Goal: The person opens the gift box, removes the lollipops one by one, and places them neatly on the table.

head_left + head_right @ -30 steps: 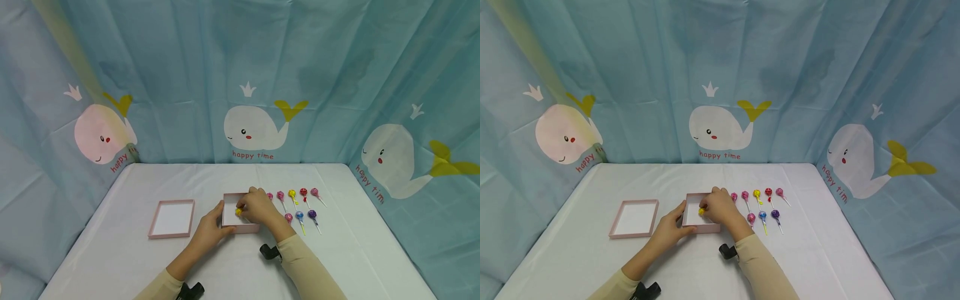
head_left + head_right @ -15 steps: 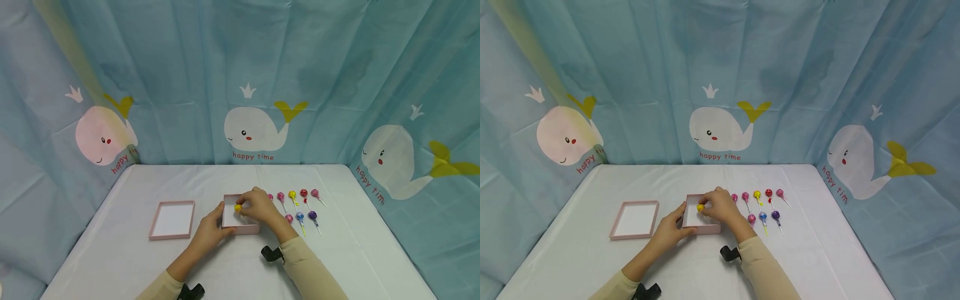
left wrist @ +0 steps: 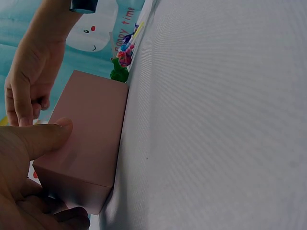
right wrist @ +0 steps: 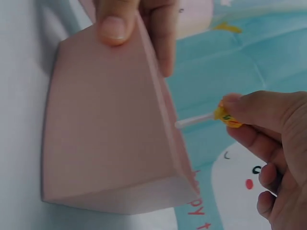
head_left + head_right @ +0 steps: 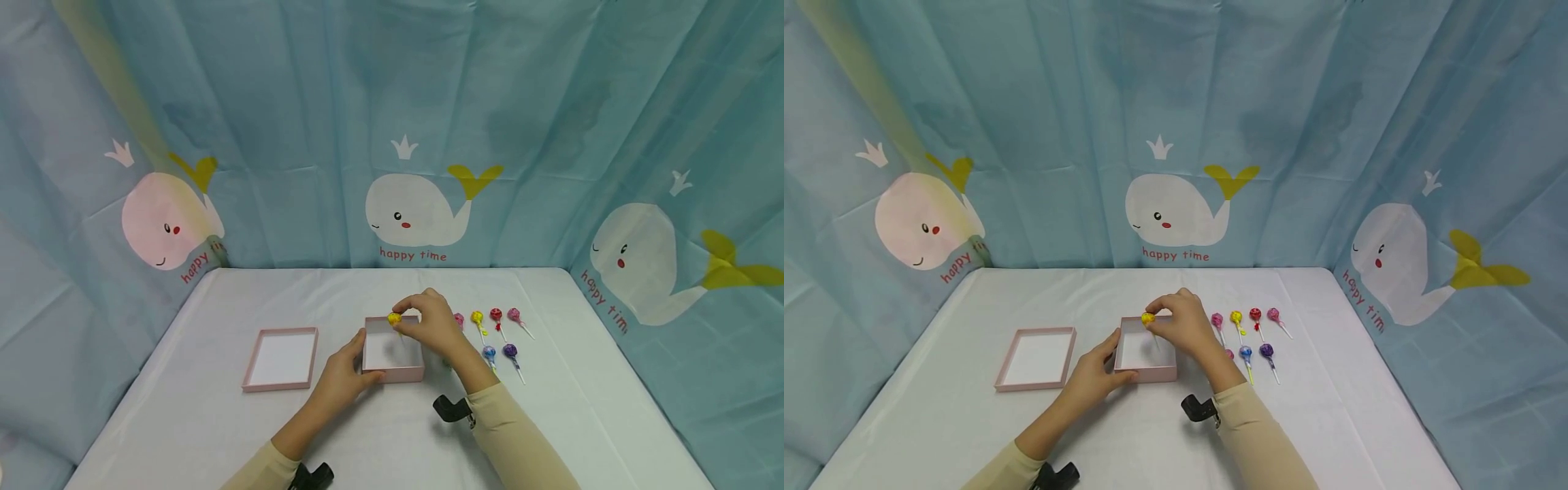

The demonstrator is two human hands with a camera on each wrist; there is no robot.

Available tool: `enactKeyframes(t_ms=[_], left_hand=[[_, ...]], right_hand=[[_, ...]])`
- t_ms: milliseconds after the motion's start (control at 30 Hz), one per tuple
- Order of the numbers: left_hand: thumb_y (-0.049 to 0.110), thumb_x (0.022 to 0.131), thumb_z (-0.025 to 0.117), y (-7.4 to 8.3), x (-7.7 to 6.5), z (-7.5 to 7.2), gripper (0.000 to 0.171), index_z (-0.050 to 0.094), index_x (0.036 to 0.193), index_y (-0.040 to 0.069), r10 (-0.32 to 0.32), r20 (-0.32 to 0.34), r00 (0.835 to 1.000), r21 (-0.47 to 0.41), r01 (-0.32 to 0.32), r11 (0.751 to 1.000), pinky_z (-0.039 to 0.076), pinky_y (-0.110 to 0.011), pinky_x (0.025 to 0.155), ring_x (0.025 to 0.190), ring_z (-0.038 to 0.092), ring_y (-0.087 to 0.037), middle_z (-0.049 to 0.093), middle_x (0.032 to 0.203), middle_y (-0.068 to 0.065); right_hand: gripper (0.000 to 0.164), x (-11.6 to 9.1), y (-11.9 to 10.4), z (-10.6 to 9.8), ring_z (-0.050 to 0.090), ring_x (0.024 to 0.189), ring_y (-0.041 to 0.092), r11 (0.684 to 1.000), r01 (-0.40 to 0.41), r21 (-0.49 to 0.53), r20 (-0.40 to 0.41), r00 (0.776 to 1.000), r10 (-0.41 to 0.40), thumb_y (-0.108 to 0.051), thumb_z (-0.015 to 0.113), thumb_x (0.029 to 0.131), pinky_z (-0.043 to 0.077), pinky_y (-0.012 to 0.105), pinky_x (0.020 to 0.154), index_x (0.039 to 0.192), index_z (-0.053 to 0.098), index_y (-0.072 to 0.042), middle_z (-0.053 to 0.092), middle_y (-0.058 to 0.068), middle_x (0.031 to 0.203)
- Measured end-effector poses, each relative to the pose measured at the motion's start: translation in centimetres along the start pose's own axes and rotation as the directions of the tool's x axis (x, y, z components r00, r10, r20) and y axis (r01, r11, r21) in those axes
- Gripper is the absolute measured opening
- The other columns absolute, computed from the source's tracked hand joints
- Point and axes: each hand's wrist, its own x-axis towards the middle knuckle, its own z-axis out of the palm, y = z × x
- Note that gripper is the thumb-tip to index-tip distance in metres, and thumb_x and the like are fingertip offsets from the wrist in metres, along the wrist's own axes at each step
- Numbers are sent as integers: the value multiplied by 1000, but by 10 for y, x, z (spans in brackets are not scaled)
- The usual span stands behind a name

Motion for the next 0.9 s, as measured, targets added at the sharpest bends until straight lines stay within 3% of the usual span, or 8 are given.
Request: enactKeyframes(t_ms=[200, 367, 633, 900], left_hand=[[25, 79, 91, 1, 0, 1, 100, 34, 156, -3, 1, -12, 1000, 5, 0, 1000, 39, -49, 117, 149, 37, -33, 36, 162, -19], [25, 79, 91, 0, 0, 1, 99, 36, 155, -5, 21, -18, 1000, 4, -21, 1000, 40, -51, 117, 148, 38, -35, 36, 161, -22], [23, 80, 90, 1, 0, 0, 100, 33, 157, -4, -4, -5, 1000, -27, 4, 1000, 35, -48, 120, 151, 34, -33, 34, 163, -20], [23, 80, 90, 0, -1, 1, 100, 33, 157, -4, 1, -4, 1000, -35, -1, 999, 35, -48, 120, 150, 34, -34, 33, 163, -21]], right_hand=[[23, -3, -2, -19, 50, 92, 7, 1000, 9, 7, -46, 999, -9, -29, 88, 83, 45, 31, 73, 105, 79, -29, 72, -17, 101], [24, -8, -3, -38, 51, 96, 11, 1000, 1, 18, -75, 997, 1, -28, 87, 84, 46, 35, 79, 106, 79, -28, 72, -14, 101], [25, -20, 2, -67, 52, 100, 13, 999, -8, 51, -138, 990, 15, -24, 89, 82, 51, 45, 88, 105, 79, -26, 72, -10, 101], [23, -37, 15, -88, 52, 102, 11, 998, -22, 56, -174, 984, 32, -22, 87, 84, 49, 41, 89, 105, 78, -27, 70, -11, 104]])
